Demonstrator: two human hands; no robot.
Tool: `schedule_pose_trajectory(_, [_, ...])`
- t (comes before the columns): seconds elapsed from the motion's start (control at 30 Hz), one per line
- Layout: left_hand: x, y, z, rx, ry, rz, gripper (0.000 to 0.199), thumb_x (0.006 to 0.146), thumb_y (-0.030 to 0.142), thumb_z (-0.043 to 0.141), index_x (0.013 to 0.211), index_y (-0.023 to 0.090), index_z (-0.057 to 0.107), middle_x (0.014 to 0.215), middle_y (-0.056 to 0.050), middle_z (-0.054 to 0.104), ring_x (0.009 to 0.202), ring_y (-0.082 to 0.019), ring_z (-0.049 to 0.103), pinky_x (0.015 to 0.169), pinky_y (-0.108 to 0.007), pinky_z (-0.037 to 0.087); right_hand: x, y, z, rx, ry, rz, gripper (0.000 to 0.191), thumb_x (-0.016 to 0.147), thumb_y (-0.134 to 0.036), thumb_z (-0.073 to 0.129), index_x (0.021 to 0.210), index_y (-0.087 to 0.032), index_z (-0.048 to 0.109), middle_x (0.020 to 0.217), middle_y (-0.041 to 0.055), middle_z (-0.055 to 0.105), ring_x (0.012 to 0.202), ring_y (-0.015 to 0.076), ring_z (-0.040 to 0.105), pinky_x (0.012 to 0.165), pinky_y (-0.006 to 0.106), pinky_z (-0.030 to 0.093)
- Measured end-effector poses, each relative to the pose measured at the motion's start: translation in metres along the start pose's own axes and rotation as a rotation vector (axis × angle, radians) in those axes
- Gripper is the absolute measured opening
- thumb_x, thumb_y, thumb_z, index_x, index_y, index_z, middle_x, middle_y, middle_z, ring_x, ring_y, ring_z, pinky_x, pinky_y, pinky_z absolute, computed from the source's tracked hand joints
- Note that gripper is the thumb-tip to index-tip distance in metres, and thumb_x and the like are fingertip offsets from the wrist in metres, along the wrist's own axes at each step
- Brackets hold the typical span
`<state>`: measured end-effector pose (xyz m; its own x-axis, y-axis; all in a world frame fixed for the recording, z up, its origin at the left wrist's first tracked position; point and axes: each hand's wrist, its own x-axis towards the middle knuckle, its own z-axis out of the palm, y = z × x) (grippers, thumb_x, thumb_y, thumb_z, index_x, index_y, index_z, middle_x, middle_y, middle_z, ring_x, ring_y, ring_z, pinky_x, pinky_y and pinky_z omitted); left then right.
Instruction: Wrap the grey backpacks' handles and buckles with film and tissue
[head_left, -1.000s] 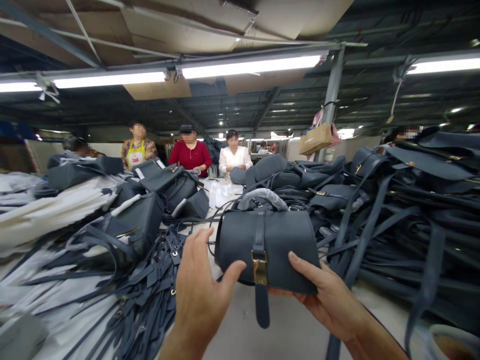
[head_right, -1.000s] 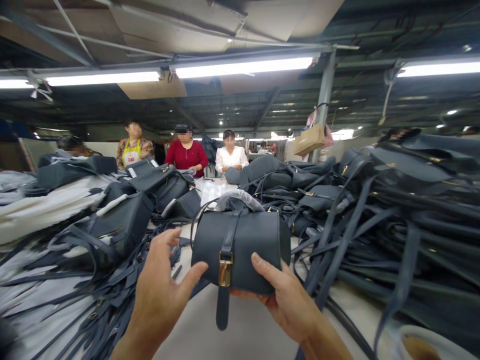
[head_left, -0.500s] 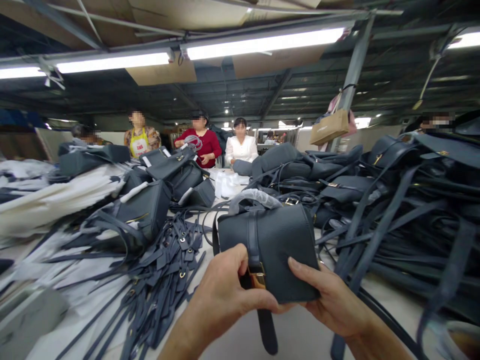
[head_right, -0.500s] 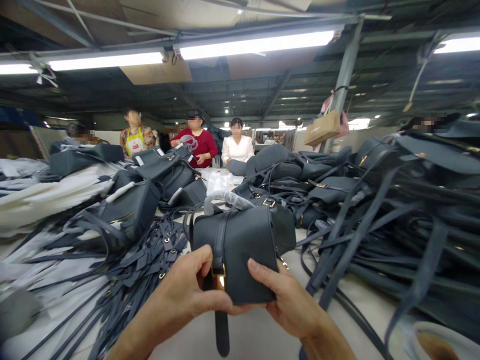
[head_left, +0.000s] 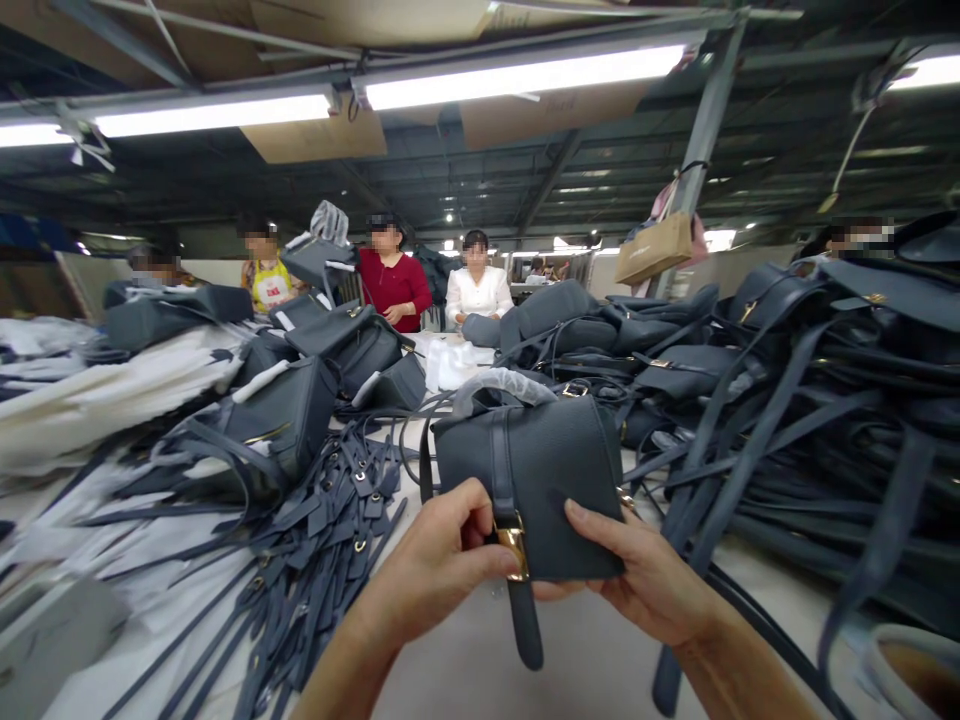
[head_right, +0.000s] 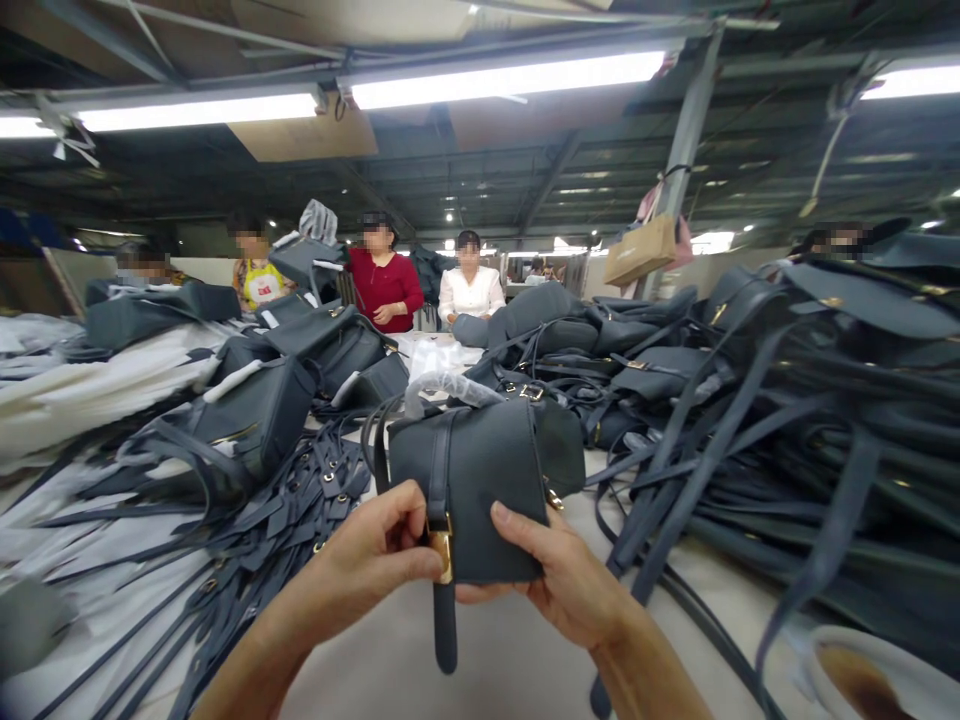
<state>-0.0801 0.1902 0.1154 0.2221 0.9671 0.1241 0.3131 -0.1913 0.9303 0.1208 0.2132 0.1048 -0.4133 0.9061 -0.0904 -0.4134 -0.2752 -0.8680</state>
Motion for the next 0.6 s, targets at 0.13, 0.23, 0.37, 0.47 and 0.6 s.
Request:
schedule_pose_trajectory(0.13, [-0.001,0.000,0.007,0.170,0.126,-0.040,0.013,0.080,0.018,0.056,0.071,0.021,0.048,0.064,0.005,0.053,0.062,-0.013,0.051,0.058,-0.024,0.034,0.008,0.012,0.005,0.031,0.093,-0.096,0.054,0.074,-0.036,0.080,0.123,-0.022,0.064,0.110,0.0098,0.076,0.092,0.0294,0.073,0.072,0.045,0.064])
schedule_pose_trajectory(0.23, [-0.002,0.005,0.017,0.561,0.256,-0.066,0.017,0.087,0.015,0.048,0.072,0.020,0.054,0.074,-0.003,0.065,0.073,-0.020,0.062,0.063,-0.029,0.035,0.012,0.023,0.009,-0.048,0.166,-0.155,0.061,0.075,-0.046,0.077,0.129,-0.024,0.061,0.120,0.0093,0.072,0.109,0.0319,0.067,0.088,0.049,0.058])
schedule_pose_trajectory(0.37, [-0.001,0.011,0.028,0.897,0.269,-0.189,0.022,0.089,0.010,0.042,0.085,0.019,0.062,0.084,-0.010,0.073,0.081,-0.027,0.069,0.062,-0.032,0.033,0.009,0.032,0.017,-0.428,0.381,-0.242,0.068,0.071,-0.058,0.072,0.125,-0.018,0.065,0.121,0.0127,0.071,0.123,0.0352,0.058,0.110,0.053,0.039])
schedule_pose_trajectory(0.47, [0.002,0.009,0.031,0.943,0.284,-0.217,0.025,0.089,0.010,0.041,0.087,0.020,0.064,0.084,-0.010,0.074,0.081,-0.028,0.070,0.060,-0.033,0.031,0.007,0.035,0.021,-0.604,0.474,-0.260,0.076,0.071,-0.067,0.064,0.126,-0.014,0.064,0.126,0.0160,0.068,0.128,0.0372,0.052,0.115,0.054,0.029])
schedule_pose_trajectory(0.6, [0.005,-0.001,0.033,0.911,0.364,-0.097,0.019,0.084,0.010,0.044,0.081,0.020,0.060,0.080,-0.007,0.070,0.074,-0.026,0.067,0.058,-0.033,0.026,0.009,0.039,0.019,-0.578,0.489,-0.270,0.072,0.070,-0.068,0.064,0.119,-0.016,0.068,0.125,0.0141,0.069,0.128,0.0374,0.052,0.113,0.052,0.034])
